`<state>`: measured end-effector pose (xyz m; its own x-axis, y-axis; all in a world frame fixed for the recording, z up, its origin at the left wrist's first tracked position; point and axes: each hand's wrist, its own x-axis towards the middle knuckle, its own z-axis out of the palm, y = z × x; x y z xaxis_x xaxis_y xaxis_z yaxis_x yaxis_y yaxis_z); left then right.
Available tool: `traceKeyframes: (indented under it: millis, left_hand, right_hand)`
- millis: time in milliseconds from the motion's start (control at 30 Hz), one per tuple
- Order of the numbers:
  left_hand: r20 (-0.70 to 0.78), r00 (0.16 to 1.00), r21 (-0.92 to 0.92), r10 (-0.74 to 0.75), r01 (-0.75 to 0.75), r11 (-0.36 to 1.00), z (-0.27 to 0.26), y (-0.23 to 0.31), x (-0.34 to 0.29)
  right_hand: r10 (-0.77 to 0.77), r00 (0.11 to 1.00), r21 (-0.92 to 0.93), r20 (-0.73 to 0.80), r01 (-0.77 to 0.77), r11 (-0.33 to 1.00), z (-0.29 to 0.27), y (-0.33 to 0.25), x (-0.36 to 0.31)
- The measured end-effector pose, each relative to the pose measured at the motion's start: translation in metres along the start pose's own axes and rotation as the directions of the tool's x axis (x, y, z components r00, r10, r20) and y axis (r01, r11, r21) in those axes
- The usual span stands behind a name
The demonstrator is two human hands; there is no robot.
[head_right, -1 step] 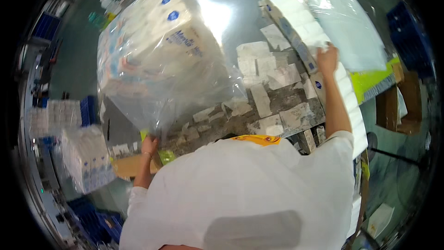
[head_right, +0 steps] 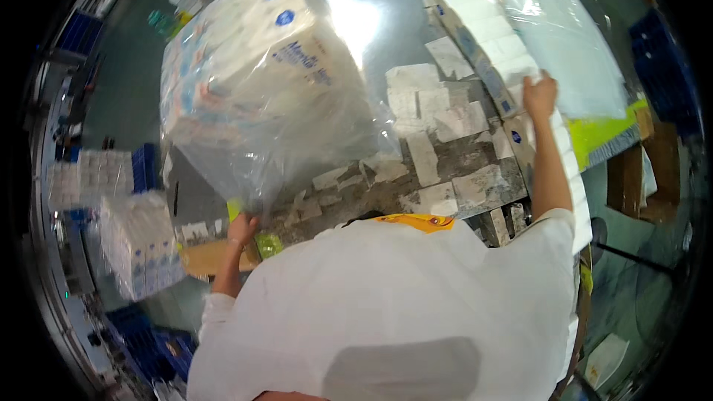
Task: The person packs multiple tissue packs into large clear plastic bags and then uses a blue utility knife to trim the edge of a stack of tissues.
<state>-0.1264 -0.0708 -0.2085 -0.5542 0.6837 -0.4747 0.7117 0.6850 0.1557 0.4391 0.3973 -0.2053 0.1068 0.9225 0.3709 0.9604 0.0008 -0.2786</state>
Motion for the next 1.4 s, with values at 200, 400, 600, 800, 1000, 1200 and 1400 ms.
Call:
traceKeyframes:
  millis: [200,400,600,800,1000,1200,1400]
  left_hand:
    - [0.287,0.922,0.215,0.259,-0.326,0.921,-0.064,0.129,-0.025]
    - [0.087,0.632,-0.530,0.770,-0.625,0.573,-0.072,0.302,0.003]
    - [-0.103,0.865,-0.890,0.491,-0.301,0.342,0.008,0.363,0.100]
    - [0.391,0.850,-0.912,0.354,0.409,0.025,0.010,0.355,0.070]
    - [0.385,0.744,-0.897,0.546,0.442,0.031,-0.004,0.338,0.046]
    - [0.207,0.674,-0.978,0.709,0.130,0.161,-0.016,0.325,-0.004]
    - [-0.116,0.632,-0.709,0.766,-0.593,0.382,-0.044,0.267,-0.052]
  right_hand:
    - [0.091,0.876,0.180,0.474,-0.198,0.964,-0.008,-0.050,0.037]
    - [-0.233,0.724,0.512,0.649,-0.190,0.838,0.003,-0.137,-0.040]
    - [-0.260,0.697,0.568,0.669,-0.253,0.783,-0.007,-0.140,-0.121]
    - [-0.126,0.655,0.660,0.745,-0.696,0.282,0.045,-0.127,-0.137]
    - [-0.163,0.604,0.540,0.780,-0.781,-0.314,0.056,-0.168,-0.159]
    - [-0.355,0.347,0.319,0.868,-0.938,-0.136,-0.071,-0.159,-0.151]
    - [-0.018,0.565,0.564,0.825,-0.824,-0.054,-0.102,-0.111,-0.181]
